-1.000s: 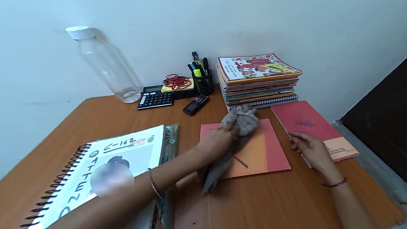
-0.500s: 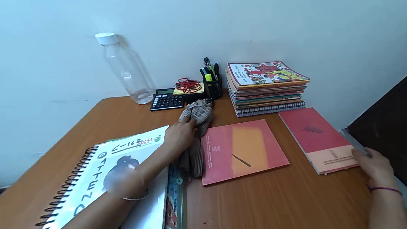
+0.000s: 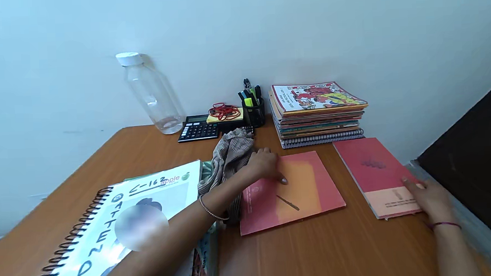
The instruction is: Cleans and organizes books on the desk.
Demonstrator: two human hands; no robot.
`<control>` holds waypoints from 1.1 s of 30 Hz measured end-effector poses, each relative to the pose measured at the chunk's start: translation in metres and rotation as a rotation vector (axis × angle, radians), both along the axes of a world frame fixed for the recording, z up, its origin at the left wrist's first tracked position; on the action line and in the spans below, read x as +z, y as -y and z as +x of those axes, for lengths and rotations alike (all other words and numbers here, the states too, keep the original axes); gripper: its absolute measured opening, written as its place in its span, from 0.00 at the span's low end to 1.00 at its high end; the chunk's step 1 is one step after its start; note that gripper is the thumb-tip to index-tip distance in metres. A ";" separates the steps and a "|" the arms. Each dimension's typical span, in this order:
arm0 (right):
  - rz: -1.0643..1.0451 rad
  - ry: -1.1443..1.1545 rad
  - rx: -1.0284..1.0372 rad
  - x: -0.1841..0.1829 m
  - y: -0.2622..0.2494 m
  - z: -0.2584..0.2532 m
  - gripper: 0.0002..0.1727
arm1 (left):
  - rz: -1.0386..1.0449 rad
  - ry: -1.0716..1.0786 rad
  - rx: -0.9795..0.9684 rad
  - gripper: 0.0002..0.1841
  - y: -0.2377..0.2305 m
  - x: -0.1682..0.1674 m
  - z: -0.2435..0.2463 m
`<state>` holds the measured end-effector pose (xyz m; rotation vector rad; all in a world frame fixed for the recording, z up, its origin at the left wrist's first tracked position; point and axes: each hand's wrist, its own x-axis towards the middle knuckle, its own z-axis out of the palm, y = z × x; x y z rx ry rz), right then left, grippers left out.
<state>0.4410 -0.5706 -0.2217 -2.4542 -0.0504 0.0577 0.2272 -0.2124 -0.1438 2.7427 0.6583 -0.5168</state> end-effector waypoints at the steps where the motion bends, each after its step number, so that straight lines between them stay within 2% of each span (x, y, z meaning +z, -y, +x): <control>1: -0.004 -0.013 -0.008 0.001 0.000 0.000 0.31 | 0.011 0.016 0.018 0.44 0.001 0.000 0.001; 6: -0.022 -0.028 -0.049 0.003 0.006 -0.001 0.31 | -0.043 0.196 0.037 0.35 -0.004 -0.001 -0.002; 10: 0.097 0.101 -0.070 0.013 0.018 -0.012 0.21 | -0.198 0.289 -0.016 0.23 -0.009 0.015 -0.011; 13: 0.269 0.246 -0.036 0.013 0.019 -0.014 0.15 | -0.283 0.418 -0.109 0.17 -0.010 0.035 -0.022; 16: 0.517 0.294 -0.025 0.016 0.011 -0.017 0.11 | -0.274 0.581 -0.185 0.13 0.002 0.062 -0.039; 19: 0.824 0.322 0.006 0.022 0.007 -0.020 0.12 | -0.305 0.906 -0.221 0.10 0.011 0.081 -0.059; 22: 1.100 0.306 0.031 0.027 0.001 -0.025 0.11 | -0.477 1.194 -0.137 0.09 0.018 0.084 -0.064; 25: 1.267 0.238 0.086 0.041 -0.022 -0.043 0.11 | -0.745 1.354 -0.016 0.10 0.023 0.076 -0.055; 29: 1.223 0.186 0.159 0.053 -0.063 -0.082 0.11 | -0.963 1.423 0.099 0.10 0.034 0.069 -0.049; 33: 1.267 0.071 0.232 0.057 -0.099 -0.118 0.11 | -0.996 1.445 0.276 0.09 0.047 0.054 -0.043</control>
